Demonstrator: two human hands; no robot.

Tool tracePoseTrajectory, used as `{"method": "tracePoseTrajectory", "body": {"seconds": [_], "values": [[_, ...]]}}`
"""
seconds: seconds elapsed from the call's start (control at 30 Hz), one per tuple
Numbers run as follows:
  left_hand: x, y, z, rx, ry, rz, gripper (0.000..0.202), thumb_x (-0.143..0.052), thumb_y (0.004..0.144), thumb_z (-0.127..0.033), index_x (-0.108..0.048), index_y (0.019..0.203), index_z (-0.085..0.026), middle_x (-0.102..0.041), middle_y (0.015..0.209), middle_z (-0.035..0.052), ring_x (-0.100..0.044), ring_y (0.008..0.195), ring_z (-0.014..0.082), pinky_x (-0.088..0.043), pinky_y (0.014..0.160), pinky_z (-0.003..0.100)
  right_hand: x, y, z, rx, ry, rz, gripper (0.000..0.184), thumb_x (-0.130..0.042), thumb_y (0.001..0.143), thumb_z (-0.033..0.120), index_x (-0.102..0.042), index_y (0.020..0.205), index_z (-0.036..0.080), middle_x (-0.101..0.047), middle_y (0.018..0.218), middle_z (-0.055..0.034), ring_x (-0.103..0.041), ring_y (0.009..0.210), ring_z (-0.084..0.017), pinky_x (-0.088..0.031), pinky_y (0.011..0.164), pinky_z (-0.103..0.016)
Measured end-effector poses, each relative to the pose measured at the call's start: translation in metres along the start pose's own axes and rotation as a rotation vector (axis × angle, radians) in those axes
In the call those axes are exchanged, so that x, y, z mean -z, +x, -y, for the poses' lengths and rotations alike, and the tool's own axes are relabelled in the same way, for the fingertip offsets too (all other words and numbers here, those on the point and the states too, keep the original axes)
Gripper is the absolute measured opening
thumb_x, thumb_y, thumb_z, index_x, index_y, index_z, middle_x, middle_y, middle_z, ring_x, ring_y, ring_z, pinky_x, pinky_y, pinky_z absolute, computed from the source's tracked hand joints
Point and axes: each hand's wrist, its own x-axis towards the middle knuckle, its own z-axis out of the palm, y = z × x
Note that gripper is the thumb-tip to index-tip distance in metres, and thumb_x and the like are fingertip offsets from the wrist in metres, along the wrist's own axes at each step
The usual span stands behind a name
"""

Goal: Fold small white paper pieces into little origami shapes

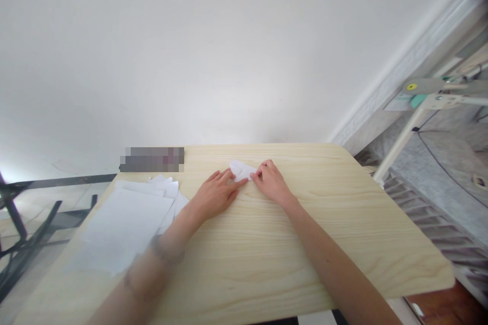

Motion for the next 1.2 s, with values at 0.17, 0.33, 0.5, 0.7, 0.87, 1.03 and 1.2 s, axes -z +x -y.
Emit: {"method": "tracePoseTrajectory", "body": {"seconds": [0.17,0.33,0.5,0.7,0.87,1.03,1.2], "values": [[0.0000,-0.0004,0.0000,0.006,0.006,0.001,0.036,-0.034,0.088,-0.029,-0.043,0.123,-0.028,-0.048,0.112,0.0077,-0.042,0.109,0.0198,-0.032,0.094,0.038,-0.0001,0.0000,0.0008,-0.002,-0.008,0.004,0.022,-0.046,0.081,0.034,-0.056,0.073,0.016,-0.049,0.089,-0.0067,-0.053,0.083,-0.016,-0.040,0.081,-0.029],[-0.0016,-0.0006,0.0001,0.016,-0.010,-0.015,0.036,-0.036,0.087,-0.029,-0.044,0.122,-0.028,-0.048,0.112,0.0069,-0.043,0.108,0.0198,-0.032,0.094,0.038,0.0001,0.0006,0.0015,-0.011,-0.019,0.003,0.022,-0.046,0.080,0.034,-0.056,0.073,0.016,-0.049,0.088,-0.0068,-0.052,0.082,-0.017,-0.041,0.079,-0.030],[-0.0025,-0.0003,-0.0001,0.027,-0.018,-0.018,0.036,-0.036,0.087,-0.029,-0.045,0.122,-0.029,-0.049,0.112,0.0069,-0.043,0.109,0.0201,-0.031,0.095,0.039,-0.0018,-0.0007,0.0019,-0.013,-0.025,-0.007,0.019,-0.046,0.080,0.033,-0.054,0.073,0.017,-0.048,0.088,-0.0068,-0.052,0.084,-0.017,-0.040,0.079,-0.031],[-0.0037,-0.0010,-0.0011,0.037,-0.034,-0.041,0.036,-0.035,0.087,-0.028,-0.045,0.122,-0.028,-0.049,0.113,0.0074,-0.042,0.109,0.0201,-0.031,0.095,0.039,-0.0029,-0.0040,0.0011,0.023,0.008,-0.050,0.016,-0.054,0.075,0.033,-0.053,0.080,0.018,-0.046,0.090,-0.0052,-0.049,0.087,-0.017,-0.039,0.082,-0.031],[-0.0049,-0.0011,-0.0013,0.056,-0.041,-0.034,0.036,-0.036,0.087,-0.028,-0.045,0.121,-0.029,-0.047,0.114,0.0071,-0.042,0.109,0.0203,-0.030,0.096,0.040,0.0010,-0.0033,-0.0002,0.018,0.063,-0.013,0.020,-0.056,0.072,0.035,-0.053,0.083,0.019,-0.045,0.091,-0.0038,-0.049,0.088,-0.016,-0.039,0.082,-0.030],[-0.0033,-0.0008,-0.0020,0.056,-0.045,-0.033,0.036,-0.036,0.087,-0.027,-0.044,0.122,-0.029,-0.049,0.113,0.0067,-0.043,0.109,0.0204,-0.031,0.095,0.039,0.0013,-0.0024,0.0001,-0.010,0.093,-0.003,0.023,-0.059,0.069,0.036,-0.053,0.083,0.019,-0.044,0.093,-0.0036,-0.050,0.086,-0.015,-0.039,0.083,-0.031],[-0.0026,-0.0017,-0.0016,0.053,-0.052,-0.038,0.035,-0.037,0.087,-0.028,-0.046,0.121,-0.028,-0.049,0.113,0.0068,-0.043,0.109,0.0201,-0.031,0.096,0.040,0.0042,0.0034,-0.0040,-0.041,0.211,0.042,0.020,-0.059,0.066,0.026,-0.053,0.084,0.020,-0.044,0.093,-0.0018,-0.049,0.087,-0.014,-0.039,0.082,-0.029]]}}
